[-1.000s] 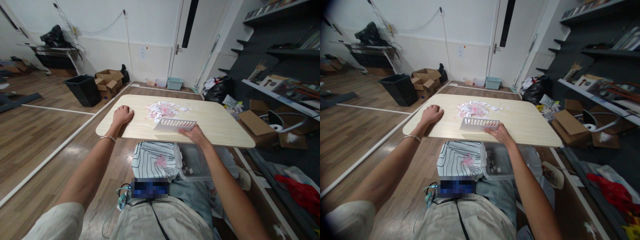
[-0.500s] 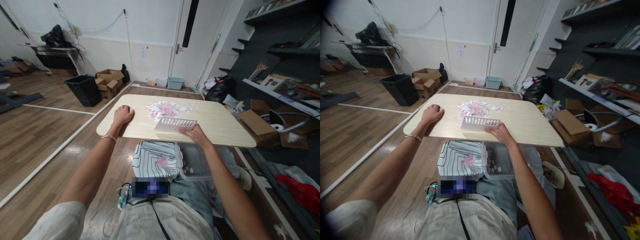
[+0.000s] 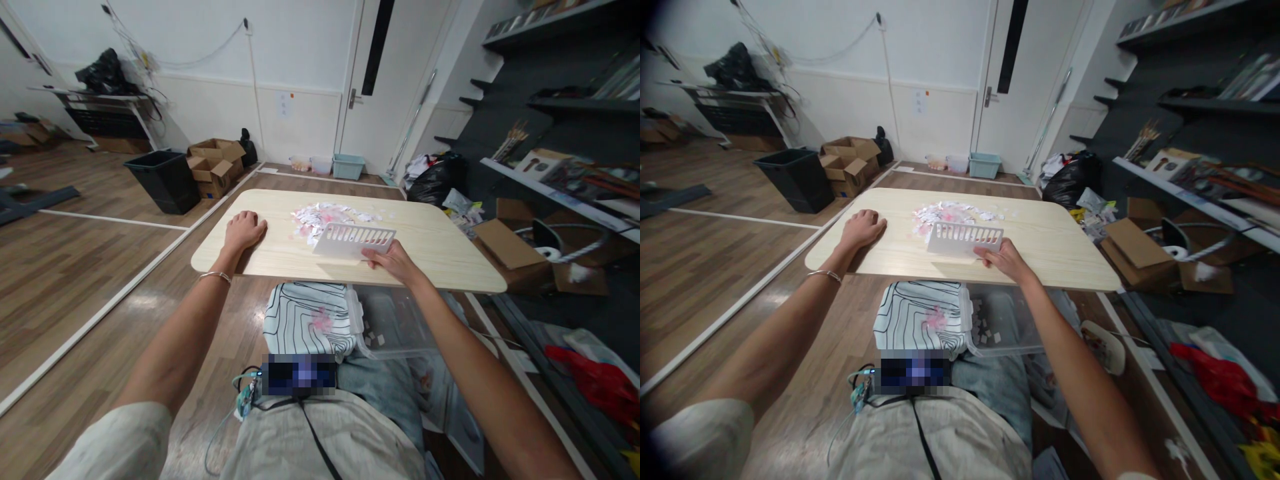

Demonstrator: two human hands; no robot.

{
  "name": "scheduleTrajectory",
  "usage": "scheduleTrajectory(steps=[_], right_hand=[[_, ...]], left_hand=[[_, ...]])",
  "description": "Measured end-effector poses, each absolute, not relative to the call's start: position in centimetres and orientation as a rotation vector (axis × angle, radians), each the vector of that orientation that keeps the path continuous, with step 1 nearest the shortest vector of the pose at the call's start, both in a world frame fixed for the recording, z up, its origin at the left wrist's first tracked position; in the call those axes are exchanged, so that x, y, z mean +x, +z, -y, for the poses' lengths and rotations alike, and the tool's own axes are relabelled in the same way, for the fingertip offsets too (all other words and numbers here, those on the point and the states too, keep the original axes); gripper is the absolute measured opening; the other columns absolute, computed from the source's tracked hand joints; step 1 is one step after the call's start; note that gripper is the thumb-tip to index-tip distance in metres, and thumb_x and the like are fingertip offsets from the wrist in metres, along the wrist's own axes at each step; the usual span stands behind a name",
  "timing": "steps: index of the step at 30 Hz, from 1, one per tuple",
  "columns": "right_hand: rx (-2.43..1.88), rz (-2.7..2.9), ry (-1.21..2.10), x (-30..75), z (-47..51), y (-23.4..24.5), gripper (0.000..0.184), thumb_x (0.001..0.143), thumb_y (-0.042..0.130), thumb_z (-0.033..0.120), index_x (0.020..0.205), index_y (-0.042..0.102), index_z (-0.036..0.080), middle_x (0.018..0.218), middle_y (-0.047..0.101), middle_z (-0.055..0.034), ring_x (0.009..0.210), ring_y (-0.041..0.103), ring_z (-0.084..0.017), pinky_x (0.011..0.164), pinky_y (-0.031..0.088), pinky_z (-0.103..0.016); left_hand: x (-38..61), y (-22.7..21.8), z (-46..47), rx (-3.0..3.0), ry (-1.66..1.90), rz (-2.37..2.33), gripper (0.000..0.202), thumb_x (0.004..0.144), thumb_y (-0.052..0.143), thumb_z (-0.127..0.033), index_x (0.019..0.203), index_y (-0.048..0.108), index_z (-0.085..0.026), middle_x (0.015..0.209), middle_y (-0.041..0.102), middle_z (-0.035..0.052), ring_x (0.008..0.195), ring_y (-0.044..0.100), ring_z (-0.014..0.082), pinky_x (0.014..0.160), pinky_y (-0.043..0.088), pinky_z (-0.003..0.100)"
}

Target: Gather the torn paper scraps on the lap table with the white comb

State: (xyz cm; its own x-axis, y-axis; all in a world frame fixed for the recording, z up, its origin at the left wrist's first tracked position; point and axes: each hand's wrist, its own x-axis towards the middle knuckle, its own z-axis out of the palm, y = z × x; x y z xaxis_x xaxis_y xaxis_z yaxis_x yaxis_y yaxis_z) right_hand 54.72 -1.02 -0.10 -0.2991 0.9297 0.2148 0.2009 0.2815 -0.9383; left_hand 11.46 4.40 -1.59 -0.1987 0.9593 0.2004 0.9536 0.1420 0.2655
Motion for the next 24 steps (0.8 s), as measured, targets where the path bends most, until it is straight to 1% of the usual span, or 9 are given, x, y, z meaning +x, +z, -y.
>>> scheduleTrajectory(steps=[3, 6, 8, 13, 18, 24], right_hand=[[-1.058, 1.554, 1.085, 55.7, 0.8, -0.3, 0.071, 0.059, 0.112, 0.078, 0.080, 0.078, 0.020, 0.068, 0.071, -0.0015, 0.054, 0.056, -0.013, 0.049, 0.048, -0.028], [-1.042, 1.411, 1.072, 56.2, 0.7, -0.9, 0.075, 0.052, 0.115, 0.075, 0.088, 0.078, 0.021, 0.082, 0.079, -0.0034, 0.061, 0.061, -0.014, 0.051, 0.051, -0.028], [-1.043, 1.397, 1.068, 56.2, 0.6, -1.2, 0.075, 0.052, 0.116, 0.073, 0.091, 0.078, 0.022, 0.087, 0.080, -0.0039, 0.064, 0.062, -0.015, 0.051, 0.051, -0.028], [-1.084, 1.413, 1.035, 56.2, 0.6, -1.5, 0.071, 0.054, 0.115, 0.070, 0.088, 0.076, 0.021, 0.079, 0.077, -0.0033, 0.061, 0.060, -0.015, 0.051, 0.051, -0.029], [-1.118, 1.401, 0.976, 56.3, 0.7, -1.4, 0.067, 0.056, 0.112, 0.067, 0.087, 0.074, 0.022, 0.082, 0.078, -0.0043, 0.061, 0.060, -0.015, 0.052, 0.053, -0.029], [-1.158, 1.350, 0.871, 56.5, 0.8, -1.3, 0.061, 0.057, 0.109, 0.063, 0.081, 0.069, 0.023, 0.077, 0.074, -0.0042, 0.064, 0.062, -0.017, 0.053, 0.053, -0.029]], left_hand=[[11.4, -1.7, -4.4, 1.981, 0.532, -2.359, 0.056, 0.112, 0.046, -0.048, 0.145, 0.076, -0.014, 0.164, 0.071, 0.0293, 0.155, 0.066, 0.0464, 0.131, 0.051, 0.059], [11.3, -1.7, -4.5, 1.978, 0.544, -2.359, 0.055, 0.113, 0.048, -0.048, 0.146, 0.077, -0.015, 0.164, 0.072, 0.0287, 0.155, 0.066, 0.0467, 0.131, 0.051, 0.059], [11.3, -1.7, -4.5, 1.976, 0.549, -2.356, 0.054, 0.113, 0.048, -0.047, 0.146, 0.077, -0.016, 0.164, 0.072, 0.0284, 0.155, 0.066, 0.0465, 0.131, 0.051, 0.059], [11.4, -1.5, -4.4, 1.984, 0.522, -2.354, 0.057, 0.113, 0.045, -0.048, 0.146, 0.076, -0.013, 0.166, 0.070, 0.0295, 0.157, 0.065, 0.0464, 0.133, 0.050, 0.058], [11.4, -1.6, -4.4, 1.972, 0.545, -2.353, 0.055, 0.112, 0.046, -0.049, 0.144, 0.076, -0.016, 0.165, 0.071, 0.0280, 0.155, 0.065, 0.0464, 0.132, 0.050, 0.059], [11.3, -1.7, -4.5, 1.972, 0.555, -2.341, 0.058, 0.111, 0.044, -0.051, 0.146, 0.075, -0.017, 0.166, 0.071, 0.0272, 0.155, 0.064, 0.0459, 0.132, 0.049, 0.058]])
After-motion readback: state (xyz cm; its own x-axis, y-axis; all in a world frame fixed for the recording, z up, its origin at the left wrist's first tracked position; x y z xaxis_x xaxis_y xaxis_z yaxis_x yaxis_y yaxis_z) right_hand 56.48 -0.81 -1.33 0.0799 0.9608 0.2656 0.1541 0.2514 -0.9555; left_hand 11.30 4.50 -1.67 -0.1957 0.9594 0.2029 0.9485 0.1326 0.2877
